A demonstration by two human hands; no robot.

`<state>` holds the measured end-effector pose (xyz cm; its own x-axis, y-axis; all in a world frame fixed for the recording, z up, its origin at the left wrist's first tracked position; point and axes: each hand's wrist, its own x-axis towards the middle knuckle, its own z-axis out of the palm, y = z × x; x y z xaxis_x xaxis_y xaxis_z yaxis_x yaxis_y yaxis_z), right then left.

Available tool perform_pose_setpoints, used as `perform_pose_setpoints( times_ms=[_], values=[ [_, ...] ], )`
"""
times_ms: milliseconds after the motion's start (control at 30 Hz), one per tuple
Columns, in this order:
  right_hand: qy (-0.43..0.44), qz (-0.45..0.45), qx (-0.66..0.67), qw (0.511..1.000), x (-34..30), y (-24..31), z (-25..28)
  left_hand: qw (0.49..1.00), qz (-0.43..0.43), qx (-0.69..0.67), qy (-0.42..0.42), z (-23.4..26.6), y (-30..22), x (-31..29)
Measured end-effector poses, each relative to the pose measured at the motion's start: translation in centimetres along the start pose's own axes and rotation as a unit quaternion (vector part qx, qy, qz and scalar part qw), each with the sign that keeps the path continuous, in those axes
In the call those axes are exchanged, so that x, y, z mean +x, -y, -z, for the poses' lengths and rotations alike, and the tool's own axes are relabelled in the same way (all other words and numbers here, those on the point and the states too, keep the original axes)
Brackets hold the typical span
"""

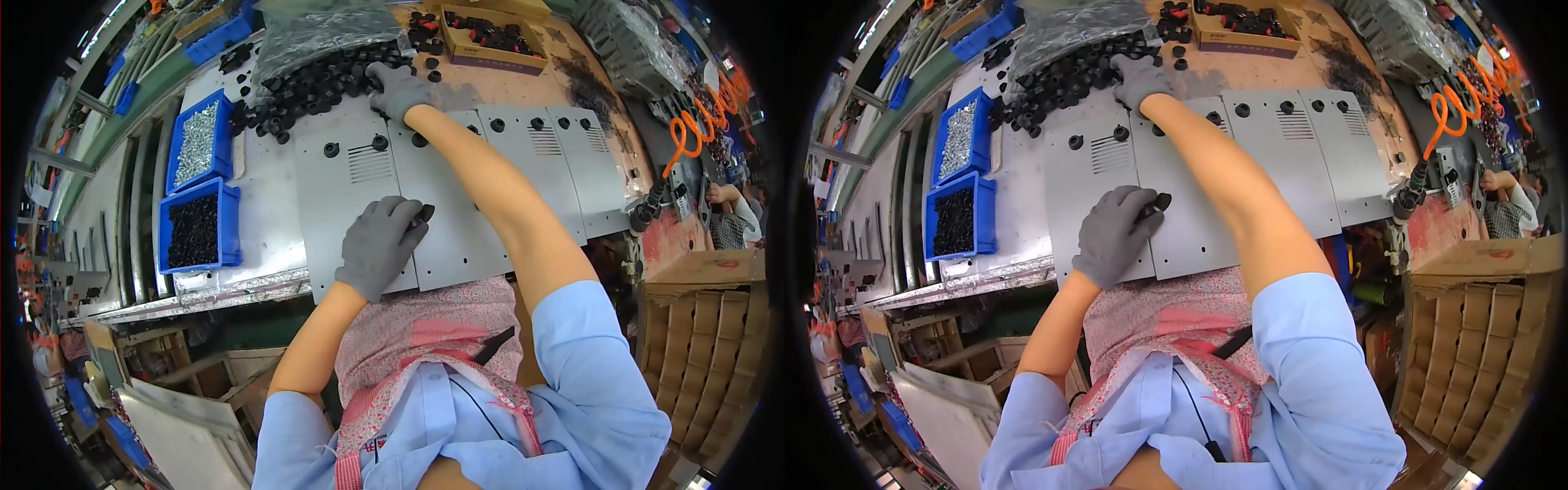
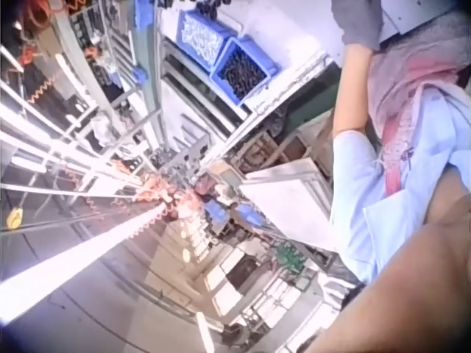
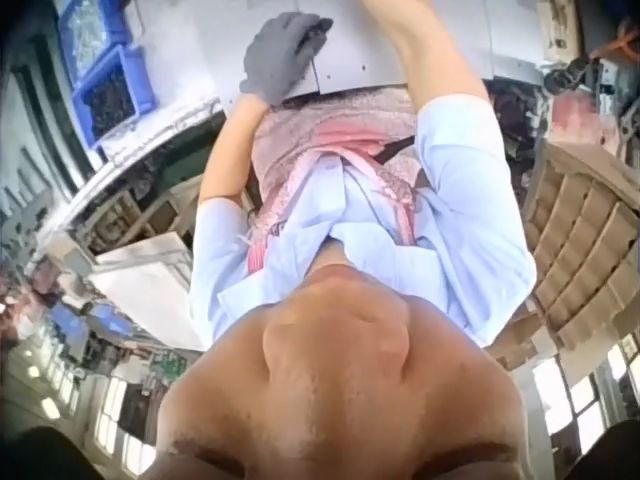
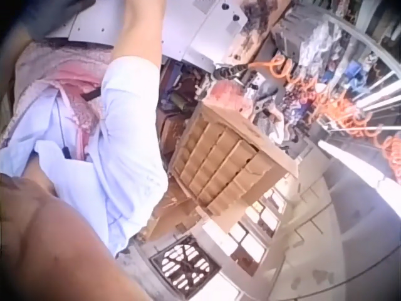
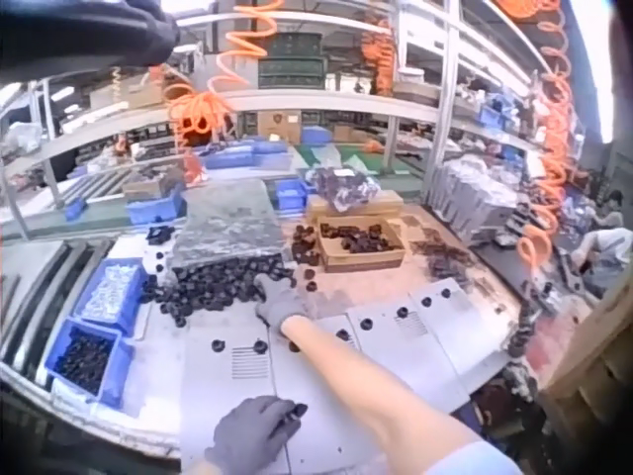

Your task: The worker is assembling and testing grey metal electronic enclosures, installing components and using a pneumatic screwdriver.

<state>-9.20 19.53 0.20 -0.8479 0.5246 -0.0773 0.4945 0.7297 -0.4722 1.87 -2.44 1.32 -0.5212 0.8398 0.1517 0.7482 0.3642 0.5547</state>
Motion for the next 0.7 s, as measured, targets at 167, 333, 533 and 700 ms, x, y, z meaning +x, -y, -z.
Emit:
perform_pose_setpoints(
  times_ms=[167,333,533,700],
  values=[
    [-0.044,0.069,0.104,0.991,1.3,-2.6,0.3,0.997,0.013,-0.001,-0.080,1.0,1.2,-0.7],
    [0.049,0.001,0.535,0.844,-1.6,-4.5,4.7,0.982,0.035,0.129,-0.134,2.2,2.8,-2.2],
    [0.226,-0.051,0.783,0.577,-9.3,-11.4,7.8,0.972,0.023,0.170,-0.158,1.8,4.0,-4.3],
    [0.169,-0.095,0.842,0.504,-15.9,-16.7,9.1,0.975,-0.009,0.157,-0.157,1.7,3.6,-5.2]
  ],
)
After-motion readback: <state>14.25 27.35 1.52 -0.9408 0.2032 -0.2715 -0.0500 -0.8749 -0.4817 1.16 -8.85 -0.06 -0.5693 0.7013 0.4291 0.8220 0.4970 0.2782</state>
